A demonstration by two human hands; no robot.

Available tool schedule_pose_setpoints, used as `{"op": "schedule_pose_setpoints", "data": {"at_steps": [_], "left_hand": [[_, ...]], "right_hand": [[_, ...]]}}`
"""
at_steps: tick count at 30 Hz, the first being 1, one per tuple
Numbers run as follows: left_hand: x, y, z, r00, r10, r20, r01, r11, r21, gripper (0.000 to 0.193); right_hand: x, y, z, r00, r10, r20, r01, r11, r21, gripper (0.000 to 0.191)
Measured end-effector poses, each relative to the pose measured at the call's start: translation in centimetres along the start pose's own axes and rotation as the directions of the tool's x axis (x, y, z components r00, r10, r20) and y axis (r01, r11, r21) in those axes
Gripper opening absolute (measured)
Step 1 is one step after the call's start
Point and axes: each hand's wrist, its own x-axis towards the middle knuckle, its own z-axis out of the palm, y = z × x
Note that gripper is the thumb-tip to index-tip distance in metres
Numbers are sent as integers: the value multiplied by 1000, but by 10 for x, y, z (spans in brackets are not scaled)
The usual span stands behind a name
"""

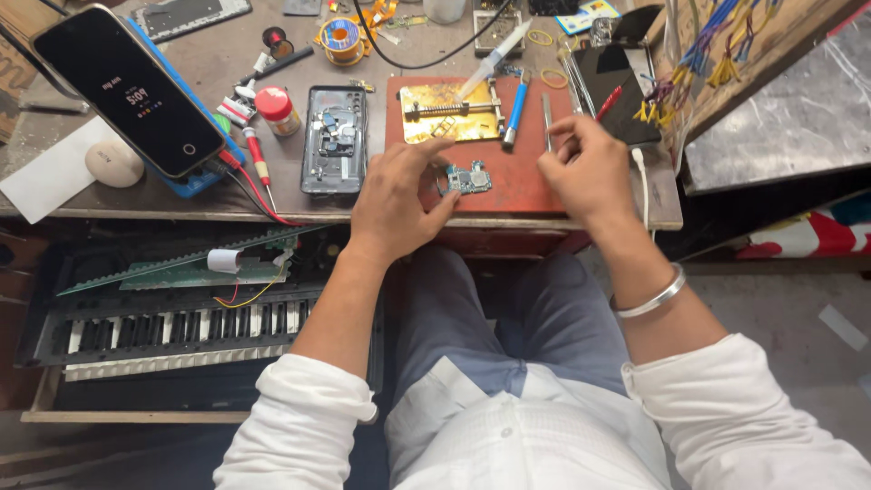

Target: The person takes a smartphone from a glass display counter and carries it to a repair workbench. They handle a disassembled phone body, lift the motherboard with tweezers, and reposition small components on the mat. They then hold the assembled phone, press its screen, and plug a charging cable into it while testing.

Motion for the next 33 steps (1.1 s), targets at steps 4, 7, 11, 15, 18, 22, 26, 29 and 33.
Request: {"op": "schedule_pose_setpoints", "data": {"at_steps": [4,7,11,15,18,22,26,29,33], "left_hand": [[3,2,-1,1000,-6,13,6,1000,-22,60],[7,2,-3,1000,-5,25,5,999,-38,57],[12,1,-3,999,-16,35,17,999,-29,54],[17,-4,0,998,-41,37,42,999,-28,55],[11,-4,4,998,-51,44,52,999,-14,56],[10,-7,10,997,-64,31,64,998,7,56],[10,-8,13,996,-89,30,88,996,36,57],[8,-9,13,994,-102,28,101,994,39,56],[4,-13,13,993,-113,16,113,993,34,56]], "right_hand": [[4,14,-14,946,300,126,-322,804,500,35],[-2,27,-19,921,356,155,-352,599,719,36],[-15,41,-22,886,417,201,-358,340,870,33],[-26,41,-25,830,375,412,-403,-109,909,32],[-38,36,-27,794,277,541,-452,-327,830,31],[-39,36,-17,846,23,532,-518,-204,831,40],[-23,40,6,945,53,322,-324,289,901,23],[-17,37,17,985,20,172,-142,669,730,19],[-15,24,21,971,-26,239,-97,867,489,17]]}}
